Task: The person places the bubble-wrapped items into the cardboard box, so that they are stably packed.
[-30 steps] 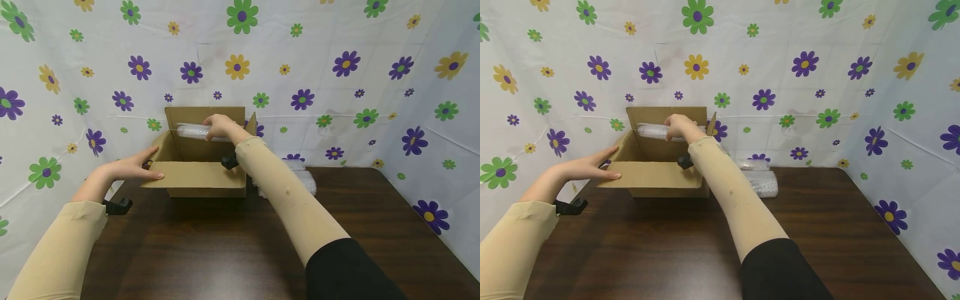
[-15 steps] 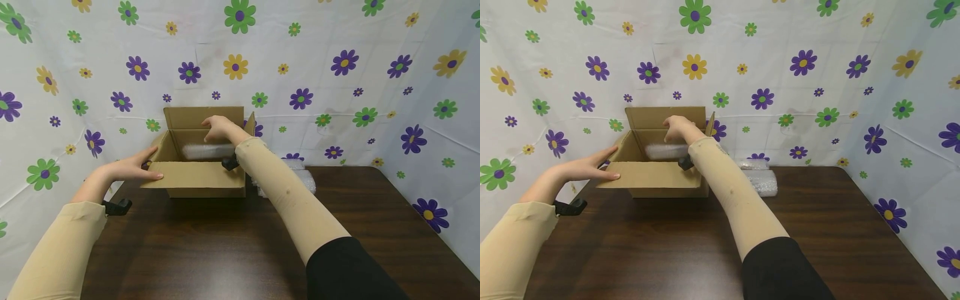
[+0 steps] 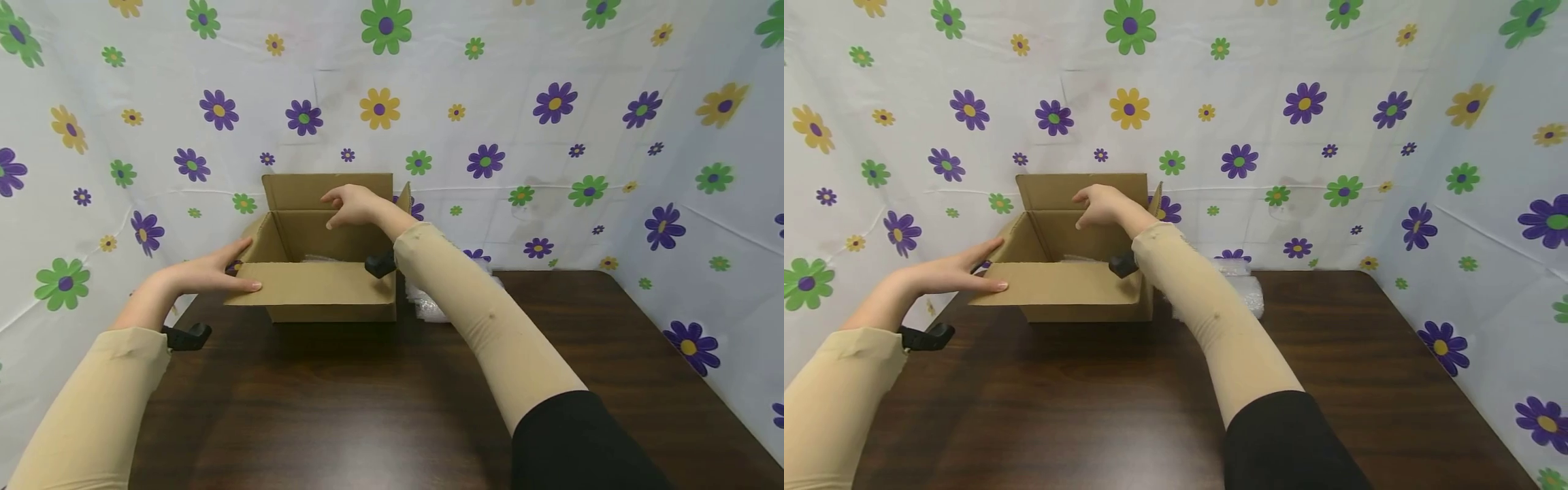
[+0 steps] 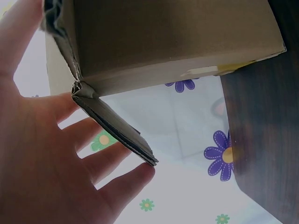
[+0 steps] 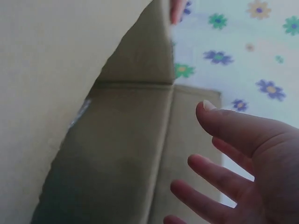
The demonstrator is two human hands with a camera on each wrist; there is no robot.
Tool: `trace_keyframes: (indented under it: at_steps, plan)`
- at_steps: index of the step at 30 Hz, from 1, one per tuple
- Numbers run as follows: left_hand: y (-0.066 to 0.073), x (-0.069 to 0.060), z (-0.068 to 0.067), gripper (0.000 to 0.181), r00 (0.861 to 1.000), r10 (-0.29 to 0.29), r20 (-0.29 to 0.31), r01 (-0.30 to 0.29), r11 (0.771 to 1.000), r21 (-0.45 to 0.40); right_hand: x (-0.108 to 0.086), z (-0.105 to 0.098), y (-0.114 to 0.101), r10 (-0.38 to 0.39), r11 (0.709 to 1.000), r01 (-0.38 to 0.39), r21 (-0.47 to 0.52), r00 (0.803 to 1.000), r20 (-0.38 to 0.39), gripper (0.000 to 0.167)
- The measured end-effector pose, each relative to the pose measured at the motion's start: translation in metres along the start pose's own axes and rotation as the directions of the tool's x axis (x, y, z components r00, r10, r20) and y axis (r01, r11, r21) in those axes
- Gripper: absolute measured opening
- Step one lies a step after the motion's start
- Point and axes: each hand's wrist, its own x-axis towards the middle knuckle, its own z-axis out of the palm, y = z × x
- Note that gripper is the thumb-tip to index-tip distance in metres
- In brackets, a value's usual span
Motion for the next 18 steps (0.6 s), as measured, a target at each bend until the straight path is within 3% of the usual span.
trace_keyframes:
  at_steps: [9,18]
  plan:
    - [-0.001,0.002,-0.001,0.103,1.000,0.004,0.018,-0.004,1.000,-0.013,-0.040,-0.015,-0.005,-0.093,0.990,0.097,0.098,0.995,-0.038,0.062]
    - [-0.001,0.001,-0.003,0.103,1.000,0.022,0.017,-0.021,1.000,-0.007,-0.100,-0.033,0.001,-0.173,0.944,0.199,0.264,0.978,-0.117,0.057]
